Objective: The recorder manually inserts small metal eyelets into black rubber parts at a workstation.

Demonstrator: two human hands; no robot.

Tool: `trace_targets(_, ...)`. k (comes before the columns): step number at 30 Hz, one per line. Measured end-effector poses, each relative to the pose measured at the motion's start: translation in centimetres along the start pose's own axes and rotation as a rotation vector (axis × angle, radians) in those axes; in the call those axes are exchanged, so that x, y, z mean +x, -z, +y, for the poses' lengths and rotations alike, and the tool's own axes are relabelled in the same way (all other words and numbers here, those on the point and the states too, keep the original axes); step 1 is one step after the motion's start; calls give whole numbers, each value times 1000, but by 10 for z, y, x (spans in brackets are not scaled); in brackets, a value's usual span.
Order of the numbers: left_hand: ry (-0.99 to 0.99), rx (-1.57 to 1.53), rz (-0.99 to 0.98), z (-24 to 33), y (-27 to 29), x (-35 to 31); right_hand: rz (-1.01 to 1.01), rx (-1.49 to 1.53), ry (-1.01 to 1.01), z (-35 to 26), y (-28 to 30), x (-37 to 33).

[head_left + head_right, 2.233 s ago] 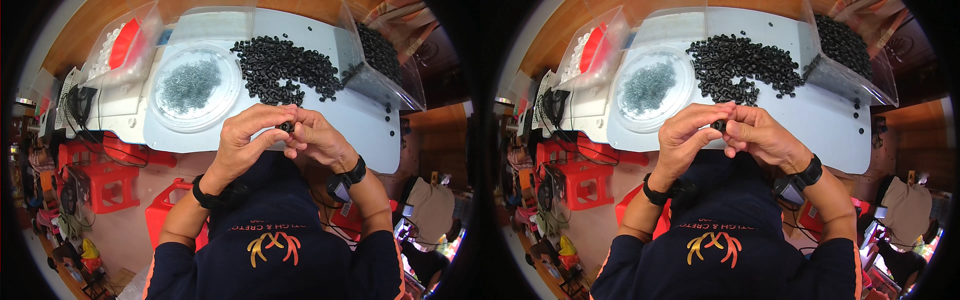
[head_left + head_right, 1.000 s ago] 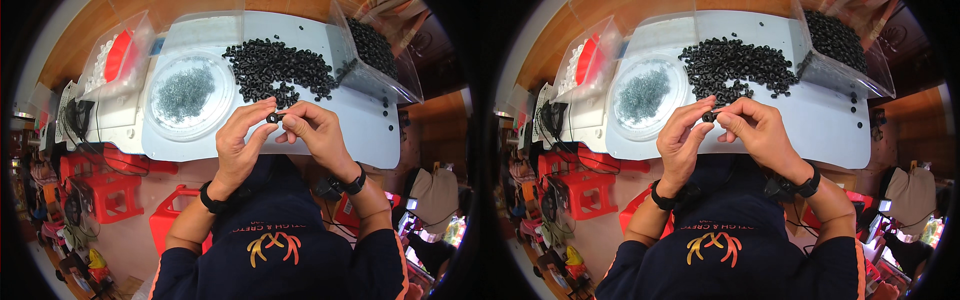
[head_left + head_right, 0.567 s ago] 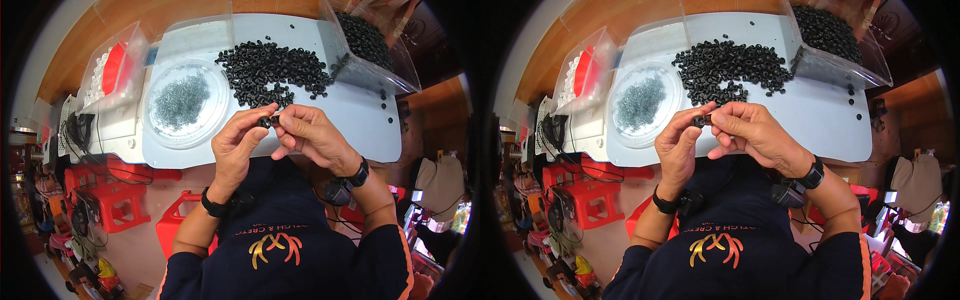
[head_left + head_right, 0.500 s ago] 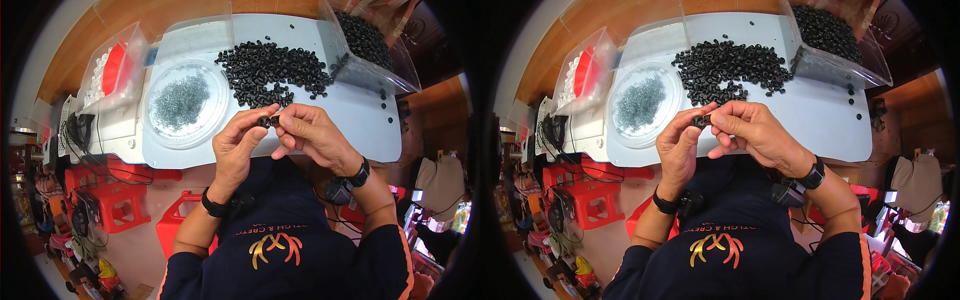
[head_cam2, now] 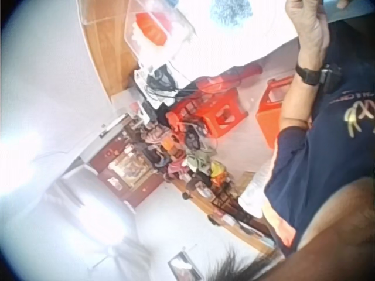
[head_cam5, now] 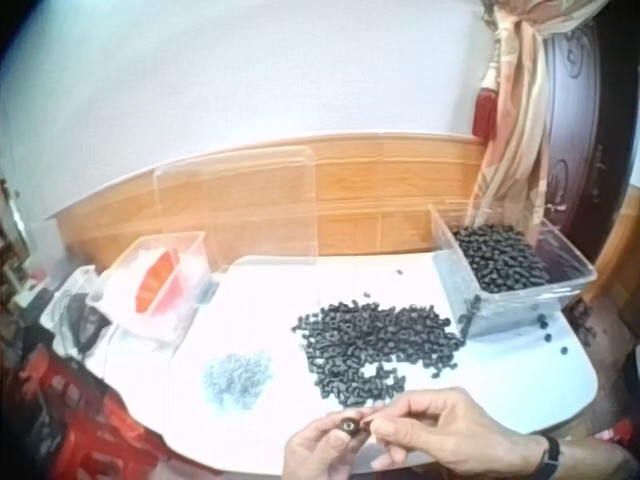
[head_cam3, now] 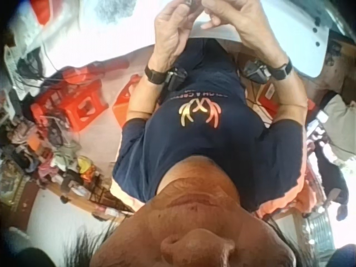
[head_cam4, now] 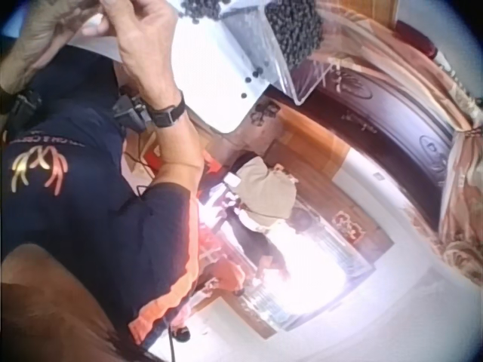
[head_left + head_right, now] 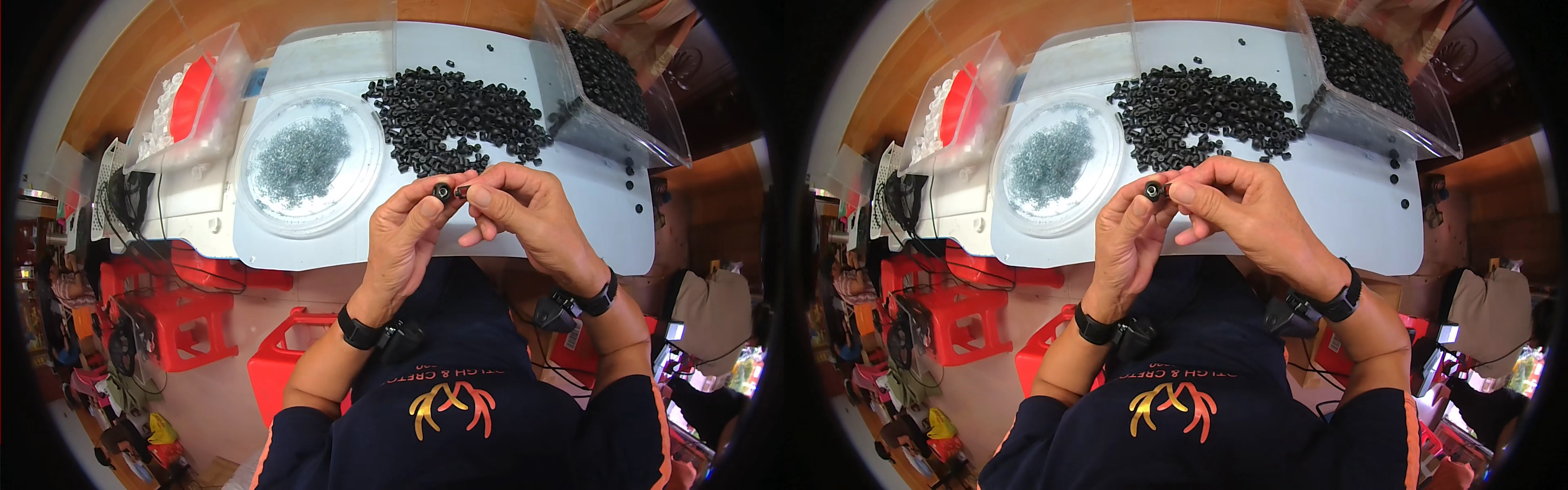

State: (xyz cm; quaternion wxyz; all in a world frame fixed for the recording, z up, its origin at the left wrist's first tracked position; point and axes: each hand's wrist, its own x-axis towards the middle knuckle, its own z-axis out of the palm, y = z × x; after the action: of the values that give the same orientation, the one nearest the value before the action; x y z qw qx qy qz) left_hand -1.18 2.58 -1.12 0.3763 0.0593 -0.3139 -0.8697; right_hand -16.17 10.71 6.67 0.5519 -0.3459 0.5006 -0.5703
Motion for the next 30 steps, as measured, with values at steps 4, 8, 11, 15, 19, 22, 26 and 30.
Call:
trace_targets(4, -18, 24, -1, 1, 4, 1, 19, -137, 13, -1, 0, 3)
trace_targets(8, -16, 81, 19, 2, 5, 1, 26, -185, 5, -1, 1, 7)
trace_targets(11, -11, 128, 28, 3, 6, 2, 7, -219, 7, 0, 4, 9)
trace_targets(15, -29, 161, 32, 1, 11, 3, 5, -223, 1, 1, 5, 11)
trace_targets(19, -89, 283, 11, 1, 13, 4, 15, -217, -24, 1, 5, 12)
trace_targets(22, -107, 324, 6, 2, 12, 4, 12, -192, -37, 3, 6, 13)
trace_targets(26, -120, 357, -5, 3, 12, 4, -20, -164, -87, 2, 9, 15)
trace_targets(30, -131, 366, -25, 4, 13, 4, -63, -117, -131, 5, 15, 19)
